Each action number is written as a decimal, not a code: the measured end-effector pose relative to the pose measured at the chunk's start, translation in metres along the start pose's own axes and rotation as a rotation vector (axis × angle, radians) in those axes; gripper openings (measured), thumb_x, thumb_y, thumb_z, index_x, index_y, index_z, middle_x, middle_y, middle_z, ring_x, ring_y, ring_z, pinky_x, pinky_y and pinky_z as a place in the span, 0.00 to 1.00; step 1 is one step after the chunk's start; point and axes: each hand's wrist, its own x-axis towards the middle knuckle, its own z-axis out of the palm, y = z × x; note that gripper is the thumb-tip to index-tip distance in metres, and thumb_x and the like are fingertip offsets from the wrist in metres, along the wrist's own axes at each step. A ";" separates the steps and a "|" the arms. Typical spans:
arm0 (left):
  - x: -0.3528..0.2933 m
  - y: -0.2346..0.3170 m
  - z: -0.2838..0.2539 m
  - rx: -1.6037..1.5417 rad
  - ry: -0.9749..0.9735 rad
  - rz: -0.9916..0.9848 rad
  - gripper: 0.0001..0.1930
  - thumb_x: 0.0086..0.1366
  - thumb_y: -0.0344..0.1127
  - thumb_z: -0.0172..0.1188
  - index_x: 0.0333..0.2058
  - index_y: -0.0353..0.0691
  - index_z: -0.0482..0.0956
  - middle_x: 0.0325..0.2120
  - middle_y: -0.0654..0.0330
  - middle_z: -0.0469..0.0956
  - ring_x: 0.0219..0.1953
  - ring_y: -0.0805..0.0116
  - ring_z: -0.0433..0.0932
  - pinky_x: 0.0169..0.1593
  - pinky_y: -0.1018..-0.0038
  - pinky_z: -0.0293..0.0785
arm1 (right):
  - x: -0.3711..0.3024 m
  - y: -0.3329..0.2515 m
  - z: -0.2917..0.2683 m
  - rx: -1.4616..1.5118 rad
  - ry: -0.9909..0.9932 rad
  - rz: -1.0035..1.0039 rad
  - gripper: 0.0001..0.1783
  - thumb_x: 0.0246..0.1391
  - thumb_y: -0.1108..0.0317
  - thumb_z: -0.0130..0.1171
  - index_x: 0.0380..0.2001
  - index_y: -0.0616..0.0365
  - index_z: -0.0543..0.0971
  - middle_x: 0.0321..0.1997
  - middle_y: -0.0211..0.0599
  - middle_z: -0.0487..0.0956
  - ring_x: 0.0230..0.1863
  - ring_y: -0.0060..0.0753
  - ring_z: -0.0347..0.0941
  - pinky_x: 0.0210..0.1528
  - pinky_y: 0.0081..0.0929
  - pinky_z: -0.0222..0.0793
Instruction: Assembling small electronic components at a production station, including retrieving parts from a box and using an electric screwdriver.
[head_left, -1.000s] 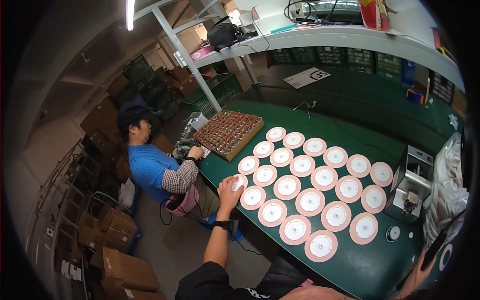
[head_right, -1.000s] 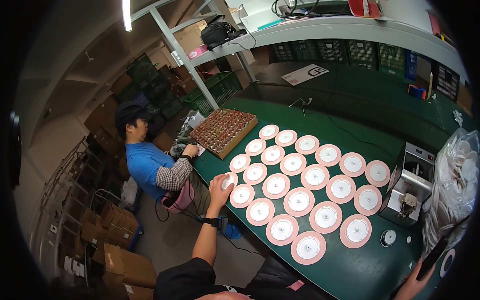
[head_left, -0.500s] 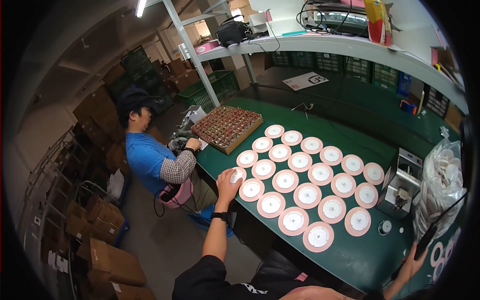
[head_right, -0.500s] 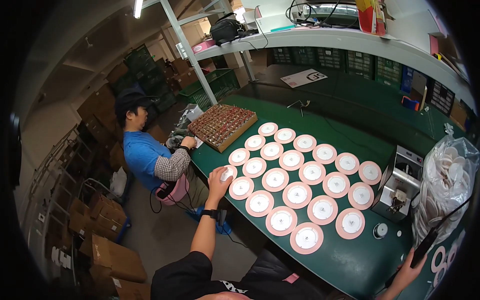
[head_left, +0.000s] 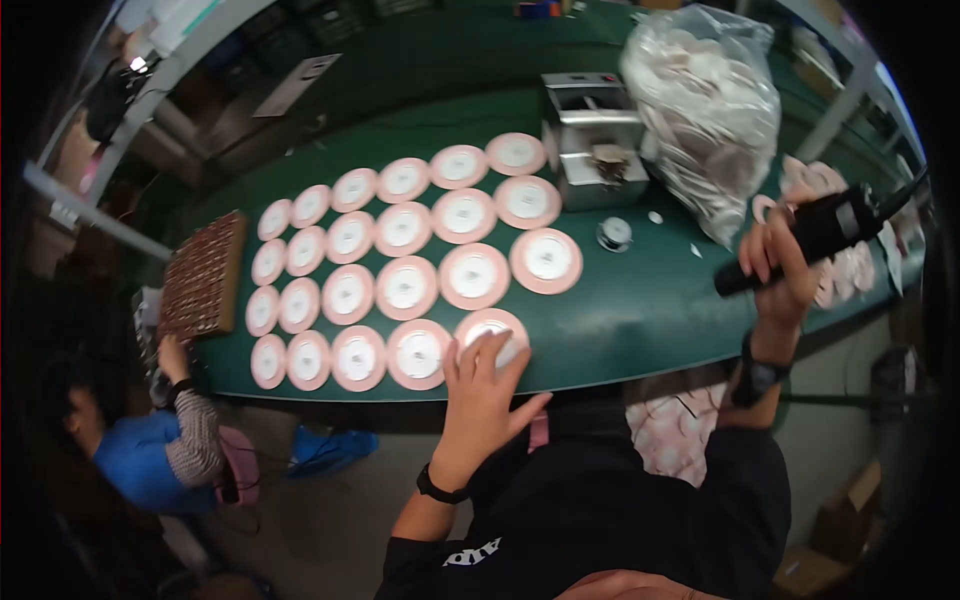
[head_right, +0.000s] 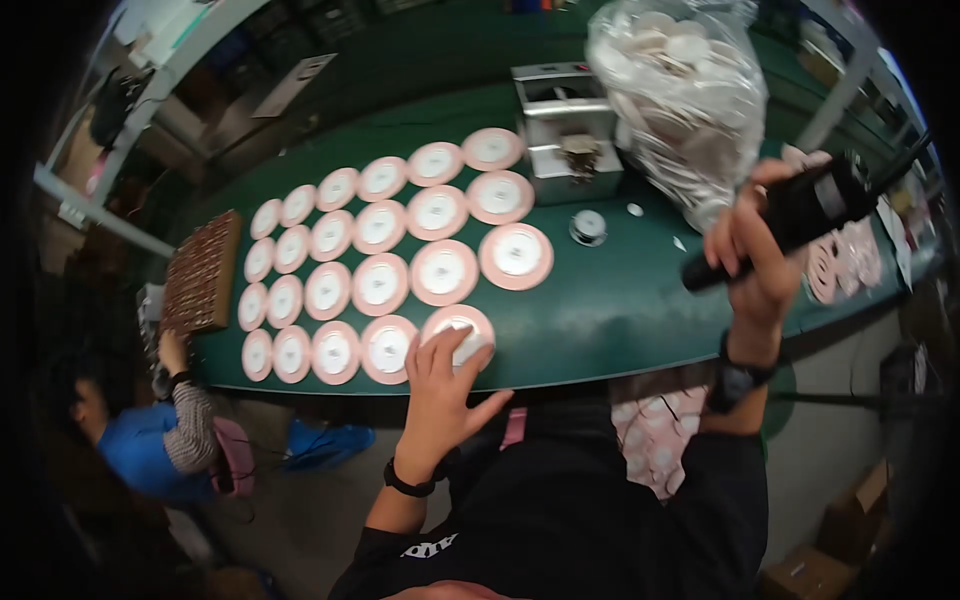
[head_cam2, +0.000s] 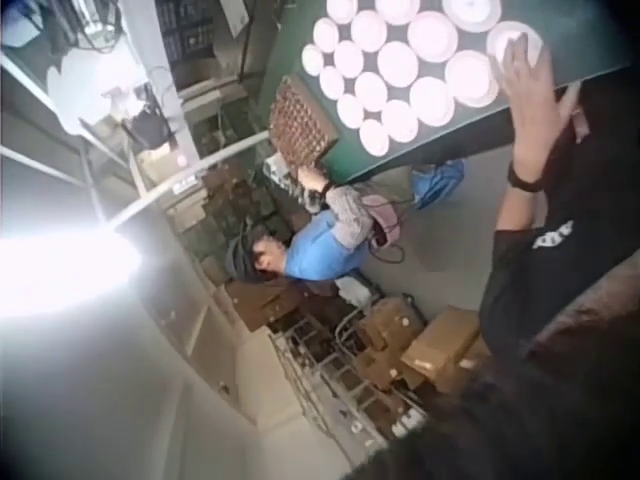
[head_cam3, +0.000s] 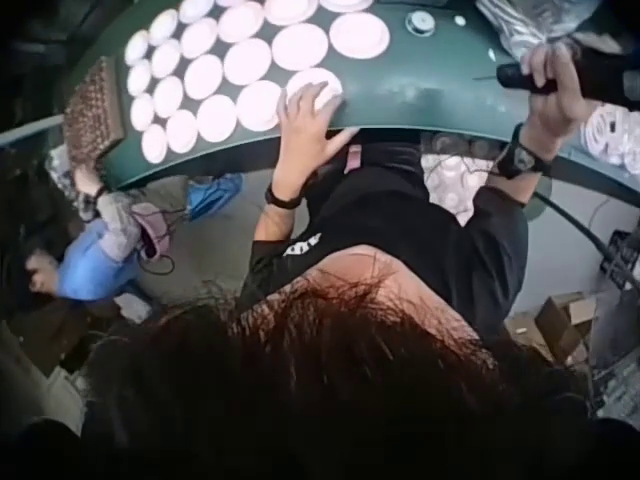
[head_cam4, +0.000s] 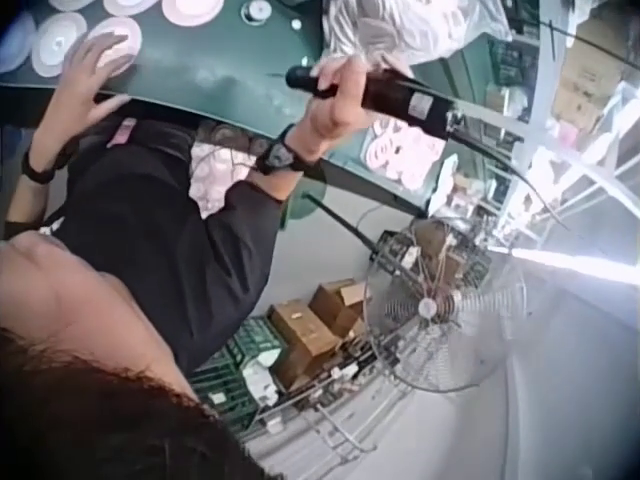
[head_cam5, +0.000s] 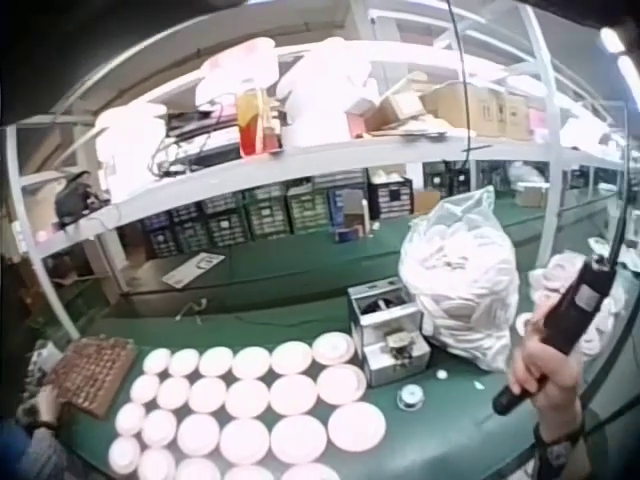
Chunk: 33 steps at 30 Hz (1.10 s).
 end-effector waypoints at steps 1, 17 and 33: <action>0.002 0.003 0.009 -0.037 -0.015 0.020 0.25 0.56 0.42 0.72 0.52 0.40 0.80 0.57 0.49 0.72 0.64 0.49 0.66 0.68 0.41 0.55 | 0.008 -0.005 0.009 -0.017 -0.008 -0.062 0.19 0.62 0.78 0.56 0.54 0.56 0.67 0.23 0.26 0.60 0.17 0.20 0.59 0.23 0.24 0.59; -0.012 0.029 0.058 0.042 -0.028 -0.171 0.25 0.58 0.37 0.70 0.56 0.43 0.78 0.58 0.52 0.71 0.67 0.49 0.65 0.71 0.38 0.47 | 0.127 0.139 0.038 -0.222 -0.002 0.046 0.12 0.55 0.77 0.68 0.38 0.59 0.74 0.22 0.31 0.73 0.18 0.25 0.68 0.28 0.29 0.69; 0.030 0.022 0.087 -0.254 -0.078 0.102 0.24 0.58 0.39 0.70 0.53 0.42 0.78 0.58 0.56 0.72 0.66 0.54 0.66 0.72 0.39 0.51 | 0.097 0.084 0.065 -0.178 0.028 -0.132 0.10 0.58 0.78 0.61 0.42 0.60 0.72 0.22 0.31 0.68 0.19 0.26 0.64 0.29 0.31 0.67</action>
